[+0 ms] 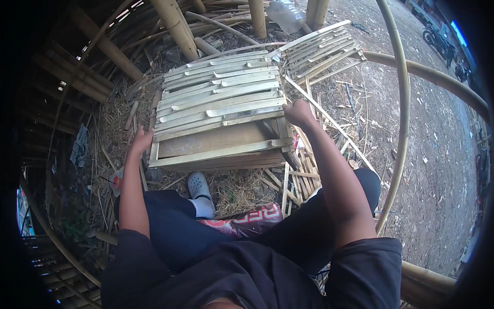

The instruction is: The person constructs a bamboo frame by hammering small slats onto a wooden structure, checking the alignment by hand, and handling a small plastic bag during the process.

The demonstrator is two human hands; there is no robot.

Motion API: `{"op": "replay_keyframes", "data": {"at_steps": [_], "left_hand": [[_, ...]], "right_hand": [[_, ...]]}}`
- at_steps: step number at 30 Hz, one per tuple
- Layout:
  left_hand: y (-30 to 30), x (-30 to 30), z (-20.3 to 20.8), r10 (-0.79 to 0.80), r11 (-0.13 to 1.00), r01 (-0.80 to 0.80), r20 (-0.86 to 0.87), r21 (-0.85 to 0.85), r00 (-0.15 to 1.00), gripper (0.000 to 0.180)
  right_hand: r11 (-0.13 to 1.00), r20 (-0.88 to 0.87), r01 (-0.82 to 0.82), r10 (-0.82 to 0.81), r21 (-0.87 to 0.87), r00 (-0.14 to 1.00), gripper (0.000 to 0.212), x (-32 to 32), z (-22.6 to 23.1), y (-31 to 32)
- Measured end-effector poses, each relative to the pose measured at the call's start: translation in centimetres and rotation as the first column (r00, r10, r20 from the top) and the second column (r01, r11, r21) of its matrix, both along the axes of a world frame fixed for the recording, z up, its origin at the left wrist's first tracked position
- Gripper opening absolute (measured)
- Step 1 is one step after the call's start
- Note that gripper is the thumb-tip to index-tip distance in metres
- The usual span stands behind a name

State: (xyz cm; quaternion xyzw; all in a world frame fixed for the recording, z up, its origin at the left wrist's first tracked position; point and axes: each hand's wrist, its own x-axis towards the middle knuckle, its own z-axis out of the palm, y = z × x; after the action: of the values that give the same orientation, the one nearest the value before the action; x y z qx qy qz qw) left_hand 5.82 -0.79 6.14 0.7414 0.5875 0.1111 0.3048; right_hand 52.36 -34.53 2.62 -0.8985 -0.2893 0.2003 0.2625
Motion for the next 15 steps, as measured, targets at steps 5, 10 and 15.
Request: {"op": "replay_keyframes", "data": {"at_steps": [5, 10, 15], "left_hand": [[0.5, -1.3, -2.8, 0.045, 0.967, 0.022, 0.254, -0.255, 0.966, 0.058], [0.1, 0.0, -5.1, 0.059, 0.965, 0.045, 0.380, -0.257, 0.923, 0.045], [1.1, -0.8, -5.0, 0.227, 0.958, -0.123, 0.420, -0.260, 0.879, 0.041]], "right_hand": [[0.998, -0.211, 0.062, -0.060, 0.001, 0.976, 0.045, -0.2, 0.7, 0.4], [0.999, -0.196, 0.040, -0.035, 0.021, 0.980, 0.038, 0.1, 0.9, -0.2], [0.998, -0.224, 0.035, -0.022, 0.056, 0.974, 0.038, -0.6, 1.6, 0.1]]}}
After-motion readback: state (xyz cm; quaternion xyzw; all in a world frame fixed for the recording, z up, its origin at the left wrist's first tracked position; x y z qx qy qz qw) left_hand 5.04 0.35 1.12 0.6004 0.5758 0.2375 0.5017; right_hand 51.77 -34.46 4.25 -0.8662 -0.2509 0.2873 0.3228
